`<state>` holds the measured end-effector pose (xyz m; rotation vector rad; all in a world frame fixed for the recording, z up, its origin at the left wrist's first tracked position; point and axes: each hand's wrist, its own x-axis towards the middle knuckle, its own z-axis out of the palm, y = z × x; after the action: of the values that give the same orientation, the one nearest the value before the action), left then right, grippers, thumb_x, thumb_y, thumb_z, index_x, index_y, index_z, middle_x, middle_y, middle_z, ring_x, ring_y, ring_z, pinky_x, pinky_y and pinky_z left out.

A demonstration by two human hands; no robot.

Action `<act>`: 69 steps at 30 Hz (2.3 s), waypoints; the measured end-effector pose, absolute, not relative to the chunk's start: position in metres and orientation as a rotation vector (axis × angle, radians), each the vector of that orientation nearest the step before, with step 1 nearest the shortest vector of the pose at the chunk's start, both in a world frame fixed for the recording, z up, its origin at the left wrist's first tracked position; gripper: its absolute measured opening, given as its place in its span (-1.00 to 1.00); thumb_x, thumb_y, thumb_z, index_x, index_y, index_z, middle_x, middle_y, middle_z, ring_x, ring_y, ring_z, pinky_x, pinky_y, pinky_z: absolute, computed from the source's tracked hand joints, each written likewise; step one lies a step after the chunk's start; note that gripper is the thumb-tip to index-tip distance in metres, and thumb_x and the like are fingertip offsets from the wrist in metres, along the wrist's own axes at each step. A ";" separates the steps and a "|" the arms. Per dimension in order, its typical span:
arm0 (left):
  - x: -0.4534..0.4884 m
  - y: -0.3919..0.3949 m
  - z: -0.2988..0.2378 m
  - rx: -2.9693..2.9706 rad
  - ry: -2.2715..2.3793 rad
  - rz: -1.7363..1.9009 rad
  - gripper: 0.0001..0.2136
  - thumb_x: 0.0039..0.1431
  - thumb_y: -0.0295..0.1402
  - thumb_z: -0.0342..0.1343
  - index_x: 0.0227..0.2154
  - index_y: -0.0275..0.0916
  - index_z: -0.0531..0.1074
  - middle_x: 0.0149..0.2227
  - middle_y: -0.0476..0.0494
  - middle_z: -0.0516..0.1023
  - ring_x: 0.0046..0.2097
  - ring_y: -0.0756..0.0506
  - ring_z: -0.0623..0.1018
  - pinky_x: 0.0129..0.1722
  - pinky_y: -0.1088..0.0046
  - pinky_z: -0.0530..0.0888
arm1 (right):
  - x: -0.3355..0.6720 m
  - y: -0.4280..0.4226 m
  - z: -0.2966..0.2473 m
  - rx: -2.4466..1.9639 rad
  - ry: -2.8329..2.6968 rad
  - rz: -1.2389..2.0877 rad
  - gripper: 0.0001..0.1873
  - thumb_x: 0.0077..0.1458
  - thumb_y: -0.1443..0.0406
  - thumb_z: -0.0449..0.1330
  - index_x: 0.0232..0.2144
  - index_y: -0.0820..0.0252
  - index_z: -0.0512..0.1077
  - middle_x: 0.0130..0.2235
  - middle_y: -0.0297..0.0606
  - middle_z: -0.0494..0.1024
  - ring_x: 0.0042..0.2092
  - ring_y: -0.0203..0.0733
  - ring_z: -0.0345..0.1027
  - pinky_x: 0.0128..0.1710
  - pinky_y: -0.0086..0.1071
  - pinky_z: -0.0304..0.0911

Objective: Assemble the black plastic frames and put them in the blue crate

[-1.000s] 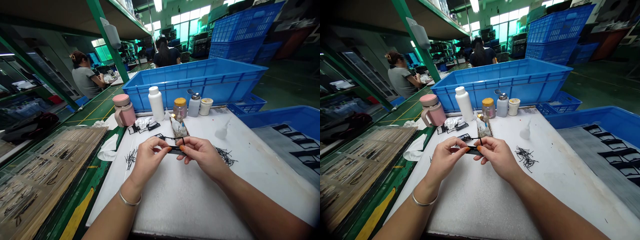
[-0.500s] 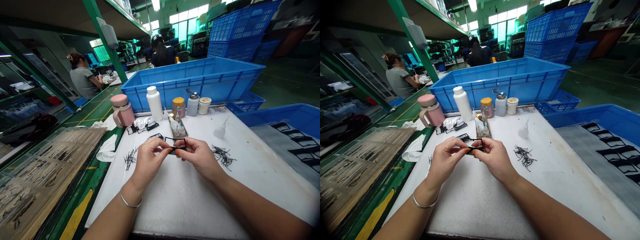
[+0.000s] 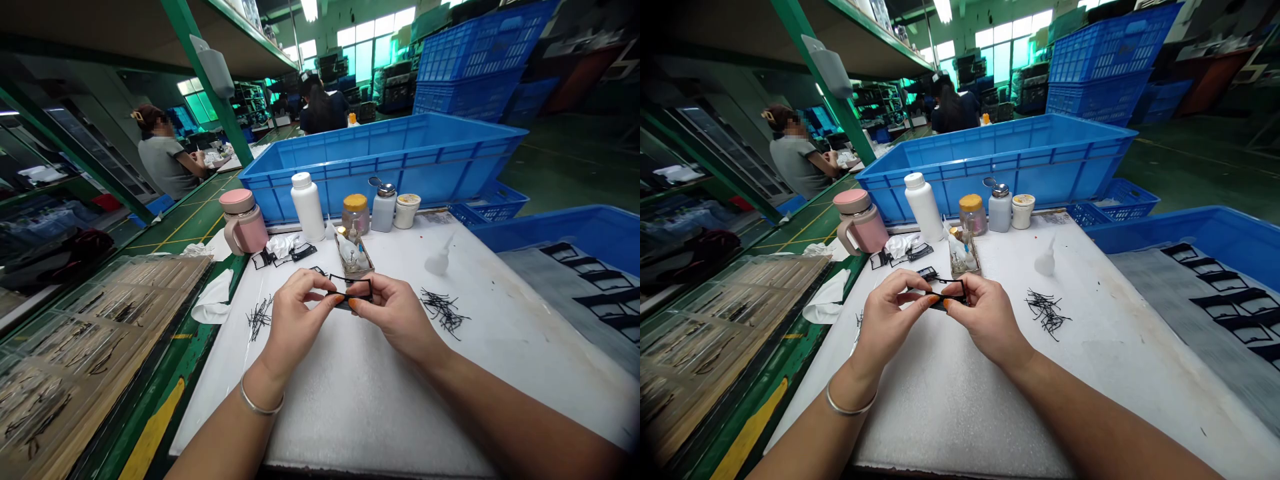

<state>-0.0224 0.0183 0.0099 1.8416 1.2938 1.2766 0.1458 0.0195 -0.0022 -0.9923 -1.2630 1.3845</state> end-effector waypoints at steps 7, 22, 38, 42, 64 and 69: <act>-0.028 0.027 0.005 1.371 1.063 1.117 -0.77 0.00 -0.31 0.31 -0.34 -0.30 0.43 -0.39 -0.07 0.45 -0.35 0.01 0.46 -0.39 0.56 0.46 | 0.146 0.019 -0.002 -0.951 -1.269 1.396 -0.79 -0.10 0.26 0.34 -0.37 0.25 0.47 -0.33 -0.26 0.53 -0.28 -0.22 0.41 -0.25 -0.35 0.33; -0.031 0.025 0.005 1.336 1.000 1.155 -0.84 0.00 -0.37 0.33 -0.44 -0.32 0.46 -0.46 -0.02 0.48 -0.41 0.06 0.46 -0.40 0.60 0.41 | 0.148 0.023 -0.004 -0.930 -1.331 1.428 -0.86 -0.03 0.29 0.29 -0.36 0.23 0.49 -0.36 -0.31 0.46 -0.37 -0.31 0.29 -0.39 -0.41 0.25; -0.029 0.023 0.005 1.359 1.033 1.151 -0.81 0.02 -0.36 0.31 -0.44 -0.33 0.42 -0.47 -0.03 0.45 -0.42 0.05 0.43 -0.39 0.57 0.40 | 0.149 0.024 -0.007 -0.924 -1.347 1.393 -0.87 -0.03 0.31 0.30 -0.37 0.24 0.50 -0.38 -0.32 0.46 -0.38 -0.32 0.30 -0.41 -0.44 0.28; -0.030 0.024 0.004 1.381 1.040 1.148 -0.81 0.04 -0.35 0.30 -0.44 -0.32 0.41 -0.45 -0.04 0.45 -0.41 0.03 0.43 -0.38 0.53 0.40 | 0.148 0.025 -0.007 -0.938 -1.365 1.379 -0.89 -0.03 0.31 0.29 -0.38 0.24 0.50 -0.40 -0.33 0.46 -0.40 -0.33 0.29 -0.42 -0.43 0.27; -0.036 0.030 0.001 1.299 1.050 1.151 -0.80 0.03 -0.29 0.31 -0.36 -0.32 0.49 -0.44 -0.07 0.50 -0.44 0.04 0.47 -0.44 0.60 0.46 | 0.151 0.028 -0.007 -0.958 -1.286 1.468 -0.88 -0.03 0.31 0.29 -0.39 0.26 0.48 -0.40 -0.32 0.46 -0.38 -0.33 0.31 -0.43 -0.46 0.31; -0.035 0.030 0.002 1.315 1.054 1.168 -0.81 0.04 -0.31 0.30 -0.36 -0.33 0.50 -0.47 -0.07 0.50 -0.46 0.05 0.47 -0.44 0.60 0.43 | 0.152 0.029 -0.010 -0.930 -1.260 1.542 -0.85 -0.02 0.29 0.30 -0.35 0.25 0.48 -0.40 -0.31 0.47 -0.37 -0.33 0.33 -0.44 -0.48 0.31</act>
<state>-0.0346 0.0300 0.0022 1.3148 1.0543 1.1675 0.1515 0.0285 -0.0101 -0.9305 -1.2601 1.5417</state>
